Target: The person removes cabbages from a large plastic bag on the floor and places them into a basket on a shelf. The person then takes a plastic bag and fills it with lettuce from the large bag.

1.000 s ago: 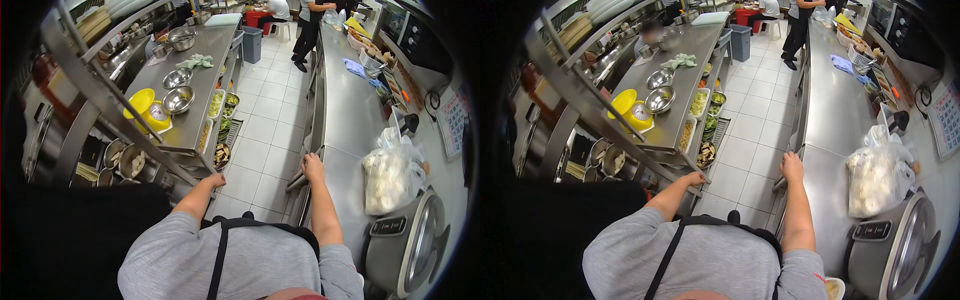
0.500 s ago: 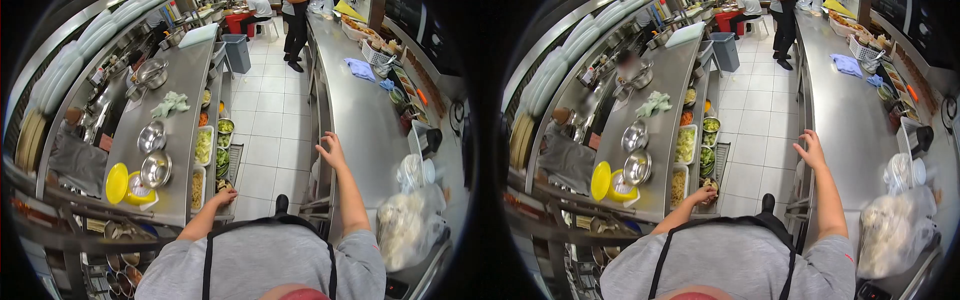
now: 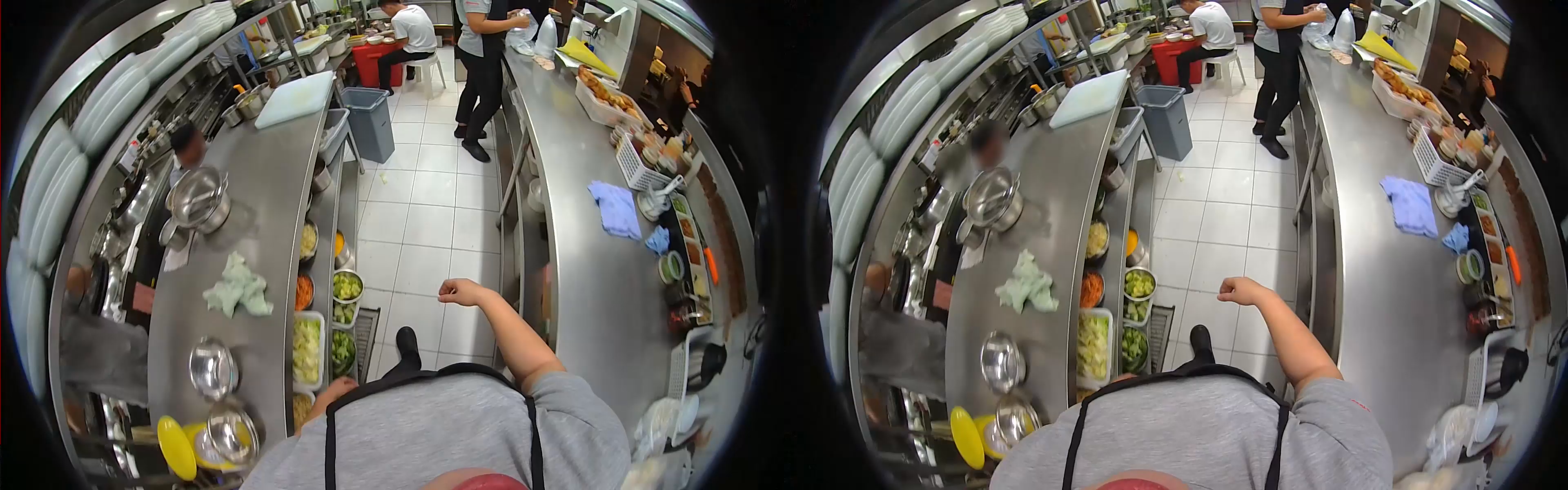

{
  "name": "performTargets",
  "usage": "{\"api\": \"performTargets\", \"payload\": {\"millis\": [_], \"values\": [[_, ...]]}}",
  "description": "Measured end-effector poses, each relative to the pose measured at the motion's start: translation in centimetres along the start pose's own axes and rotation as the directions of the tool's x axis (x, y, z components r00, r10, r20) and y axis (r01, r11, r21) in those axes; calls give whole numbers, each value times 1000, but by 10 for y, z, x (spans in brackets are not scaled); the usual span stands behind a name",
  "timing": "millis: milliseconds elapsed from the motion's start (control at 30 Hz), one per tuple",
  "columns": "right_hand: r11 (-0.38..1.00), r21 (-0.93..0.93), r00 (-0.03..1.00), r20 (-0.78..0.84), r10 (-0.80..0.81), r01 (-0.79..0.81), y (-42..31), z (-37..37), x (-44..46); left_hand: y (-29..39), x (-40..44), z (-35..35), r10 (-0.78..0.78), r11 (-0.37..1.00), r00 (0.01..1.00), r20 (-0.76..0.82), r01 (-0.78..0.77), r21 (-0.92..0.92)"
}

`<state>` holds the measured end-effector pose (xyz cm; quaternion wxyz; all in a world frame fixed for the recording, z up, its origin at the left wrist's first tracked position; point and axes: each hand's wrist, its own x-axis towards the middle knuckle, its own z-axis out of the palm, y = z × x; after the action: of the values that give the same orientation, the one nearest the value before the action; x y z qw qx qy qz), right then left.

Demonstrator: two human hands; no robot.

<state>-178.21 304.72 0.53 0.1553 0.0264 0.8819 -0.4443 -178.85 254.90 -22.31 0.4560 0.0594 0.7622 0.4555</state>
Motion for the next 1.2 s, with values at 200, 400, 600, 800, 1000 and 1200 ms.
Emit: {"api": "performTargets", "payload": {"millis": [200, 400, 600, 800, 1000, 1200], "values": [[841, -227, 865, -15, 502, -492, 119, -46, 71, 84, 111, -89, -331, 935, 942, 59, 335, -117], [700, 440, 676, -243, 696, -562, 231, -87, 48, 343, 283, -156, 9, 954, 994, -113, 25, 299], [339, 525, 530, 267, 805, -780, 377, -84, 79, 505, 437, -147, 183, 982, 980, -77, -178, 64], [801, 280, 794, -168, 584, -529, 296, -299, 274, 548, 520, -183, -72, 905, 985, 156, -1, 426], [832, 318, 783, -303, 543, -454, 293, -488, 500, 550, 579, -247, -157, 988, 979, -131, 157, -8], [833, 346, 800, -280, 530, -431, 307, -540, 619, 578, 767, -305, -404, 880, 913, 60, 369, 298]]}}
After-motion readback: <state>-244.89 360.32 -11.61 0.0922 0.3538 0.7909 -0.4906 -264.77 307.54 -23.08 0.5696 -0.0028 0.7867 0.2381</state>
